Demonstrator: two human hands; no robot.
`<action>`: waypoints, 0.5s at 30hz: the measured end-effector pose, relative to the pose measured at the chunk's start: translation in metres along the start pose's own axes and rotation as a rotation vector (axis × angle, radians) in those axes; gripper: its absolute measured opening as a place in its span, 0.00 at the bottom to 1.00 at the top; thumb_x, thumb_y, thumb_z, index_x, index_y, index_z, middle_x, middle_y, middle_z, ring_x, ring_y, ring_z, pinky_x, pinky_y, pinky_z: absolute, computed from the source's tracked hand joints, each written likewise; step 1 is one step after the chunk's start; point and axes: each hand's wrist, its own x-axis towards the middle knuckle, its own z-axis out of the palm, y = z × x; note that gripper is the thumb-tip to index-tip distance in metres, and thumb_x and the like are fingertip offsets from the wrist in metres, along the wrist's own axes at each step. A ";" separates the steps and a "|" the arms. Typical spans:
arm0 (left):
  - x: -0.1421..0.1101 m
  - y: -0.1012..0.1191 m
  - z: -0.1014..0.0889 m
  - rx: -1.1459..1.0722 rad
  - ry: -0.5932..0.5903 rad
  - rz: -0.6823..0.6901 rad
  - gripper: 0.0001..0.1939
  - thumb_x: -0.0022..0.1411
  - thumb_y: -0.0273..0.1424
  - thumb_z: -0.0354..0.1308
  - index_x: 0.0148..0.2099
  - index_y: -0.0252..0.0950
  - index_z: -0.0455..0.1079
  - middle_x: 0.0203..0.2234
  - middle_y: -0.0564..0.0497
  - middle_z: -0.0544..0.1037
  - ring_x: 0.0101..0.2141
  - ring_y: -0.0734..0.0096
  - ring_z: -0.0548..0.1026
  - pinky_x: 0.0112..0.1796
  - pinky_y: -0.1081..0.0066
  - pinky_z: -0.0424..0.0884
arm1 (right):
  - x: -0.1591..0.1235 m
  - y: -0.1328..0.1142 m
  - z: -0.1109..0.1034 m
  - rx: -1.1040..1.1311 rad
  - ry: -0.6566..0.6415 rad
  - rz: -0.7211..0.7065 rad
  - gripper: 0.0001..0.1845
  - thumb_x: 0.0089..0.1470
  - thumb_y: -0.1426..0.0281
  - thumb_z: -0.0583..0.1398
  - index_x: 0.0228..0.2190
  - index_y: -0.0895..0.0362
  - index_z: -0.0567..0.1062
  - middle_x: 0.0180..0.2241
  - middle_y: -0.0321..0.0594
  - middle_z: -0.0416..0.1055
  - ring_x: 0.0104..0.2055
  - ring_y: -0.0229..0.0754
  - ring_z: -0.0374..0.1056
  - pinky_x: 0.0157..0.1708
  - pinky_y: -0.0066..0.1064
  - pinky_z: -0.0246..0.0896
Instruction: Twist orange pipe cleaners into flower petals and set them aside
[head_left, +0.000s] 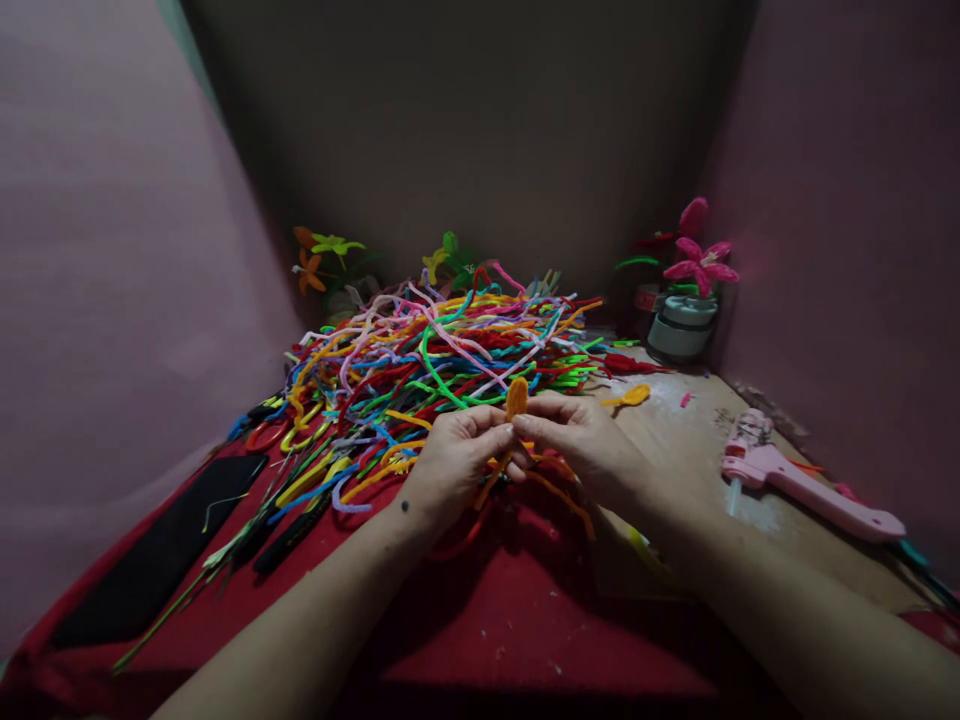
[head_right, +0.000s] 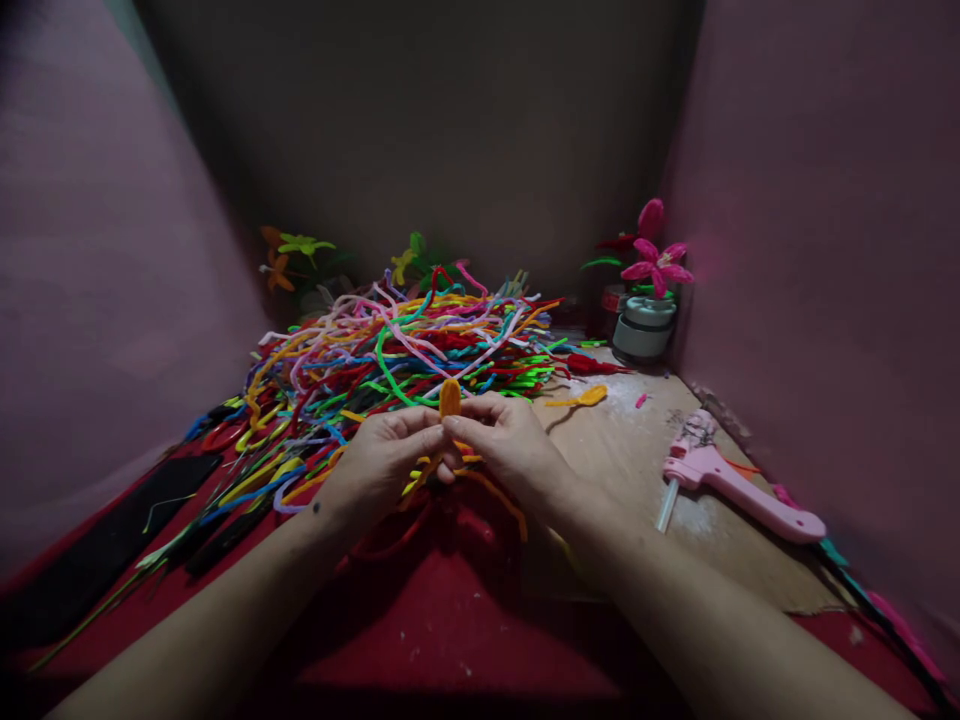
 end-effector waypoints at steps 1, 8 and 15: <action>0.000 -0.001 0.000 -0.011 -0.006 0.008 0.06 0.54 0.29 0.56 0.30 0.30 0.69 0.19 0.52 0.75 0.19 0.78 0.70 0.24 0.78 0.65 | 0.000 0.002 0.001 0.060 -0.045 0.033 0.11 0.46 0.67 0.60 0.31 0.59 0.77 0.25 0.37 0.68 0.27 0.35 0.63 0.28 0.29 0.58; 0.003 -0.002 -0.002 -0.019 -0.065 -0.004 0.07 0.52 0.28 0.58 0.34 0.30 0.68 0.25 0.50 0.75 0.26 0.74 0.72 0.32 0.74 0.68 | 0.000 0.005 0.003 0.253 0.040 0.109 0.10 0.42 0.66 0.62 0.27 0.59 0.76 0.19 0.33 0.66 0.20 0.32 0.60 0.23 0.26 0.55; 0.005 0.004 -0.011 0.137 0.108 0.157 0.14 0.52 0.34 0.59 0.40 0.32 0.71 0.32 0.50 0.75 0.32 0.71 0.72 0.34 0.73 0.67 | 0.001 0.009 0.002 0.204 0.023 0.144 0.08 0.42 0.67 0.61 0.20 0.60 0.73 0.18 0.34 0.66 0.21 0.32 0.58 0.25 0.27 0.54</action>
